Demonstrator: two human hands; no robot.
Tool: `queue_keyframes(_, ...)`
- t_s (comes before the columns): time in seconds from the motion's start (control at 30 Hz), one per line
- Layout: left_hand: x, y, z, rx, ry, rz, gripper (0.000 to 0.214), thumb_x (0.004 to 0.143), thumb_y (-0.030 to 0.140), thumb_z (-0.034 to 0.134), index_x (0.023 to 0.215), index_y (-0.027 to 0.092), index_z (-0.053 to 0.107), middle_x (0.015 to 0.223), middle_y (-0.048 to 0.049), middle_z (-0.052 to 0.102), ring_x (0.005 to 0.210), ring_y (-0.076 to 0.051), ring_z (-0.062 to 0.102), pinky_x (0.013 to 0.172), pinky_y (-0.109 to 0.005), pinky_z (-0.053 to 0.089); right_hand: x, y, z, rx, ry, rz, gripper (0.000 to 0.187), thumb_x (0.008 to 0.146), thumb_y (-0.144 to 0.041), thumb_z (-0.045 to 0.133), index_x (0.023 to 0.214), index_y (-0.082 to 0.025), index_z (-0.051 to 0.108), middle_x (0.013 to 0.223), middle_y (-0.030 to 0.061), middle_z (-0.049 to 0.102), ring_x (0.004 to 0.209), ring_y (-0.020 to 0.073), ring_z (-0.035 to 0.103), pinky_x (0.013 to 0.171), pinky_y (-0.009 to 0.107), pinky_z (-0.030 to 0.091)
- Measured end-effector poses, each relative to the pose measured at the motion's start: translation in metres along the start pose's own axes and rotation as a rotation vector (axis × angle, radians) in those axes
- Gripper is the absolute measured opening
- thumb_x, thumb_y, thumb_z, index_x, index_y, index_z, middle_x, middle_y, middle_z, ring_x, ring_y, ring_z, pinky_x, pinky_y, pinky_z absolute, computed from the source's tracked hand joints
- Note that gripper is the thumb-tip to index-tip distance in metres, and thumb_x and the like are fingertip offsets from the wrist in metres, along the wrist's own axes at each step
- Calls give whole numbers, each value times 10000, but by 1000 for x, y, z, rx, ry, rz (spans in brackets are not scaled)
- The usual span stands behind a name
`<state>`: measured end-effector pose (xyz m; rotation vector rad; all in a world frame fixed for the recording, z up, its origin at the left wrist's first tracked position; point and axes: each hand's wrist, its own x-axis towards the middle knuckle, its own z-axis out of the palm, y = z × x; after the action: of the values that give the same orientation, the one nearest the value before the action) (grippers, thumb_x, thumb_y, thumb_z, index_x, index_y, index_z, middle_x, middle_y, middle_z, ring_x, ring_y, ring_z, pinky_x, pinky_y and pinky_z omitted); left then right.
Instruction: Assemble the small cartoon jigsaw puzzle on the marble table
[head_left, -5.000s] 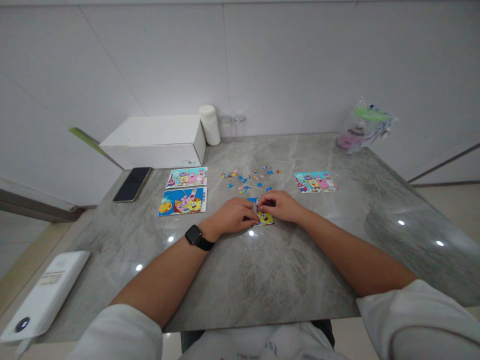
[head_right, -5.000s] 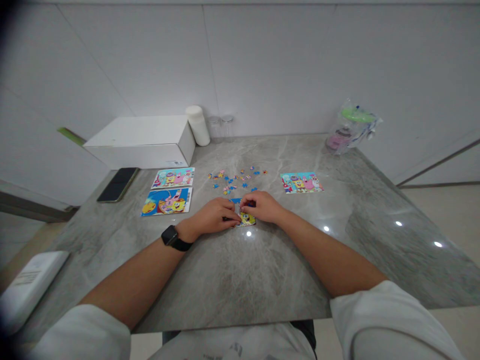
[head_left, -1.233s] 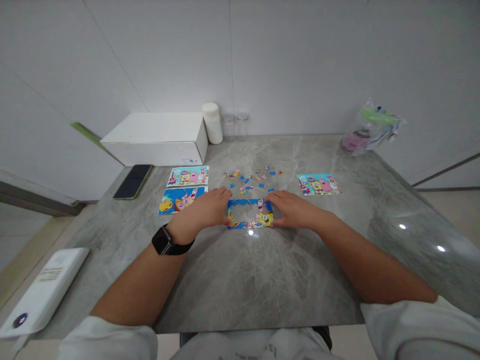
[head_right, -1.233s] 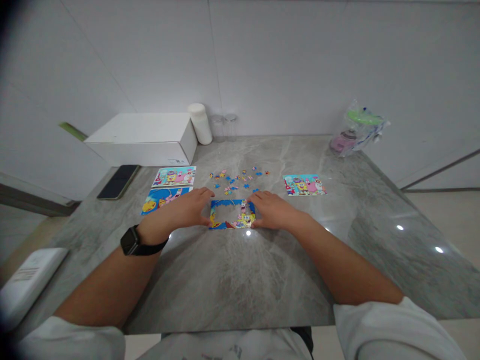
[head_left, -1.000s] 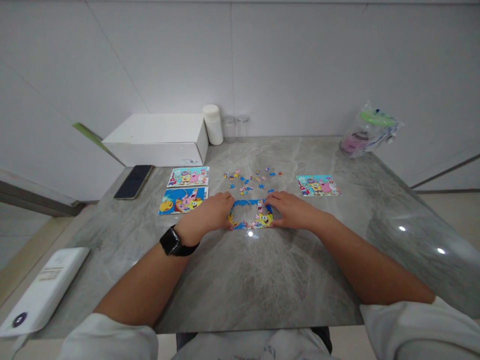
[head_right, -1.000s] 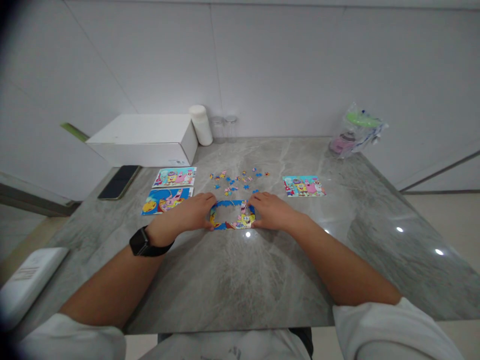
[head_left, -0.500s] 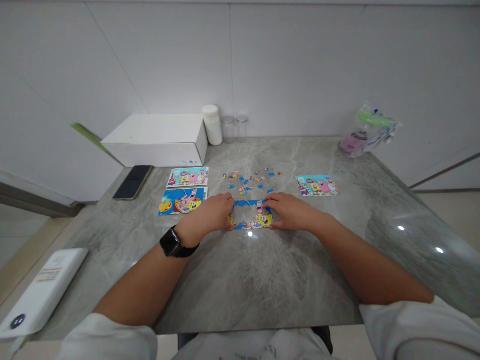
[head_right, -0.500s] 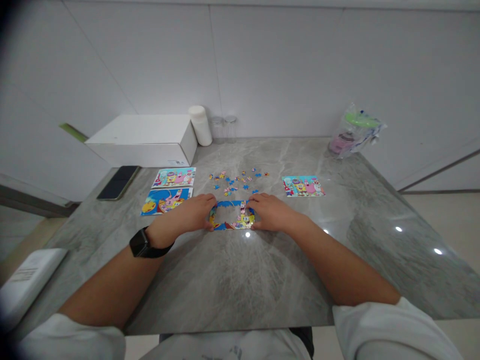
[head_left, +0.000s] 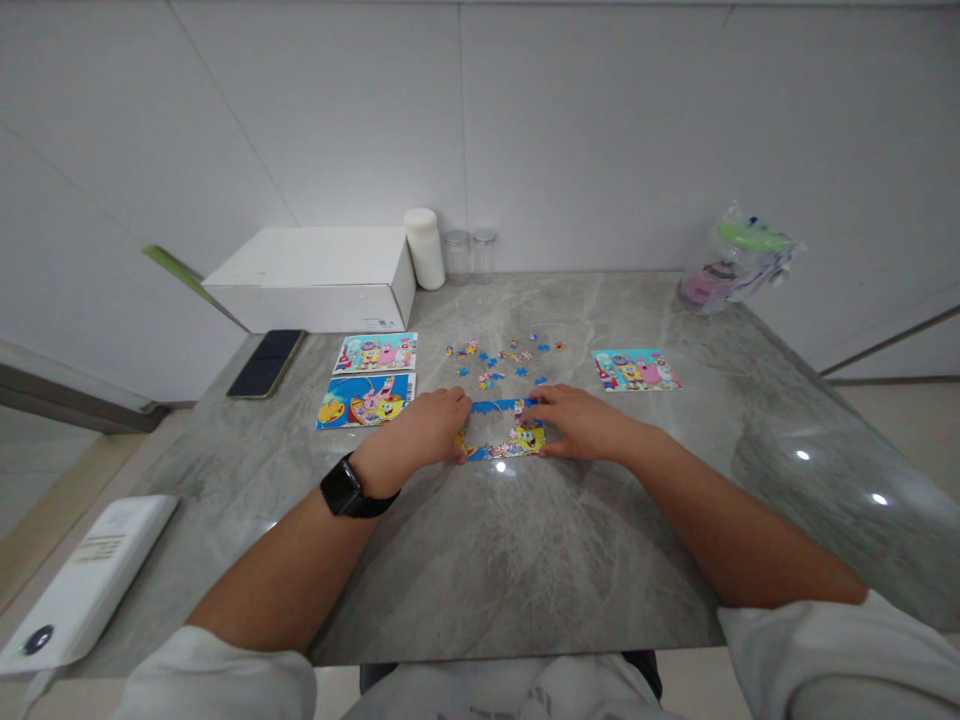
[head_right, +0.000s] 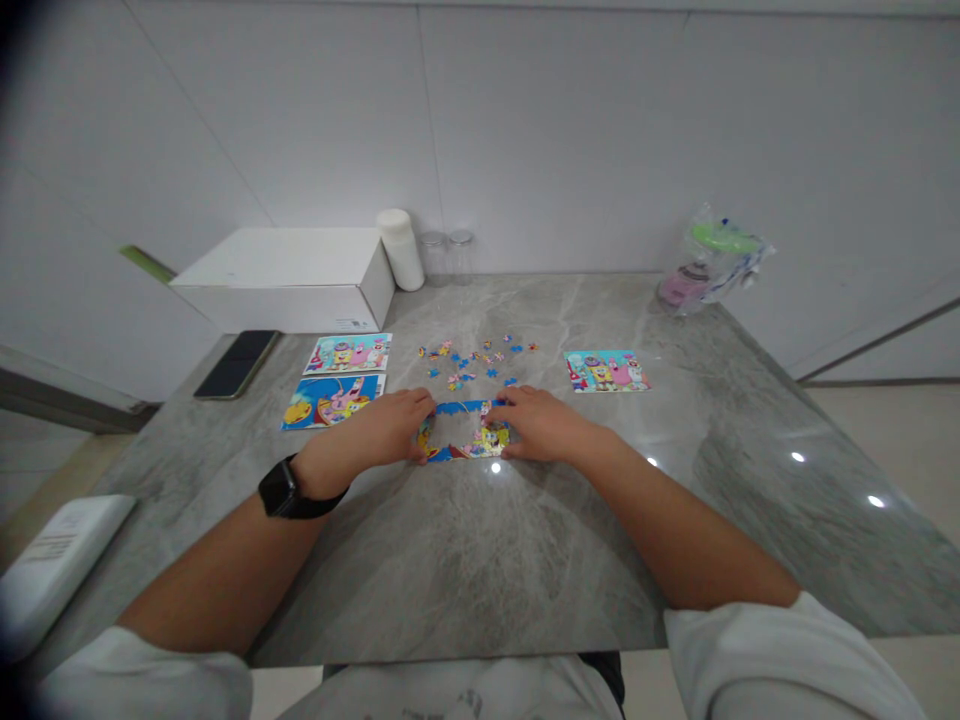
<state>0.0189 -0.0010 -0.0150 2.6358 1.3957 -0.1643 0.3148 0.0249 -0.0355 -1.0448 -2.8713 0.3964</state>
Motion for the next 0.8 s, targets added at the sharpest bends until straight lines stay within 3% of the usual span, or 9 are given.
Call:
queue_keyframes(0.17, -1, 4, -6, 8, -37, -10, 527, 729, 385, 935, 1153, 198, 685, 1206, -122, 688, 1084, -328, 697, 932, -418, 554, -1, 0, 1, 4, 8, -3, 577, 769, -338, 918, 1320, -319, 747, 1412, 129, 653, 1294, 364, 633, 1088, 518, 521)
queue_keyframes(0.8, 1, -3, 2, 49, -6, 1, 542, 763, 453, 905, 1177, 182, 684, 1215, -121, 693, 1065, -314, 704, 887, -398, 548, -4, -11, -5, -27, -58, 3, 521, 834, -301, 851, 1341, -293, 734, 1436, 150, 627, 1329, 379, 609, 1104, 532, 508)
